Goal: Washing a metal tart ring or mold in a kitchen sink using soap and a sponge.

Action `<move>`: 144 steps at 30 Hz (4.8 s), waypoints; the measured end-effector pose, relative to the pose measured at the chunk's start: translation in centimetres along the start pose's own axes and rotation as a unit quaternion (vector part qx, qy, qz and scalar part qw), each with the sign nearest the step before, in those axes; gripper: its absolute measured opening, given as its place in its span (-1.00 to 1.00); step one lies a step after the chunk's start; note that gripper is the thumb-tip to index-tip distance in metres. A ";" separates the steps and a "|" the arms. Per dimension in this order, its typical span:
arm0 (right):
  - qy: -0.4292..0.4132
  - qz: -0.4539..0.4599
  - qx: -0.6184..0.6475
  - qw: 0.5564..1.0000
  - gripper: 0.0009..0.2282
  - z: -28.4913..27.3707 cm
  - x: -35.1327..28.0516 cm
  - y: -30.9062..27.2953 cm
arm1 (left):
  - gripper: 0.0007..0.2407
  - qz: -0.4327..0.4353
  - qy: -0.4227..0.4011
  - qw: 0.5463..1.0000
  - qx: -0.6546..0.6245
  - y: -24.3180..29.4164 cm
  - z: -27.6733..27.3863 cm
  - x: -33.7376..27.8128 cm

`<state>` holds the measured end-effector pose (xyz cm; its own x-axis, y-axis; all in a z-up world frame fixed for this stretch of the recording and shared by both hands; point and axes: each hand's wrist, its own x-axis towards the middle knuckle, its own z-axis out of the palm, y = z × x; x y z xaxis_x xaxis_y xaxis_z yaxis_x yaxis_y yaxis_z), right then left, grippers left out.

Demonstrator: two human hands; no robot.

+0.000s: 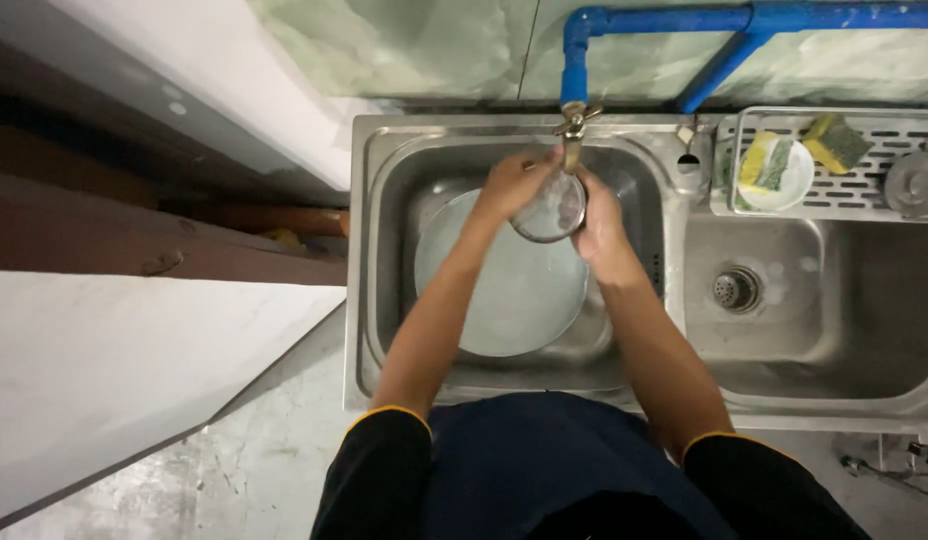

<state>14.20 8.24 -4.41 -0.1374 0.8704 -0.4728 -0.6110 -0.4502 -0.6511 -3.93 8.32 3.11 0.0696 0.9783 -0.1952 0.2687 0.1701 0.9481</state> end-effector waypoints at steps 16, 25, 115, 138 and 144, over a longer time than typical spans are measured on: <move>0.062 -0.064 -0.619 0.780 -0.56 7.2 -3.8 -2.3 | -0.49 0.087 0.304 0.948 -0.032 0.0 3.2 -5.4; 0.003 -0.033 -0.410 0.911 -0.57 7.1 -3.5 -2.8 | -0.42 0.128 0.317 0.939 -0.020 -2.1 3.3 -4.8; -0.106 0.092 0.122 0.983 -0.62 1.8 -4.9 1.2 | -0.41 0.337 0.249 0.851 0.315 4.4 4.6 -3.5; -0.263 0.147 0.031 0.953 -0.67 -4.0 -2.2 1.2 | -0.60 0.231 0.086 0.968 -0.040 -1.6 3.0 -0.5; -0.239 0.078 0.169 0.953 -0.32 7.5 -9.1 -4.0 | -0.70 0.030 0.186 0.977 0.102 -1.3 3.2 -0.5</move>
<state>11.98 3.62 6.94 -0.5372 0.8258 -0.1717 -0.7593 -0.5621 -0.3278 -1.25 7.28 1.17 -0.2519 0.9677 -0.0010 0.4625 0.1213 0.8783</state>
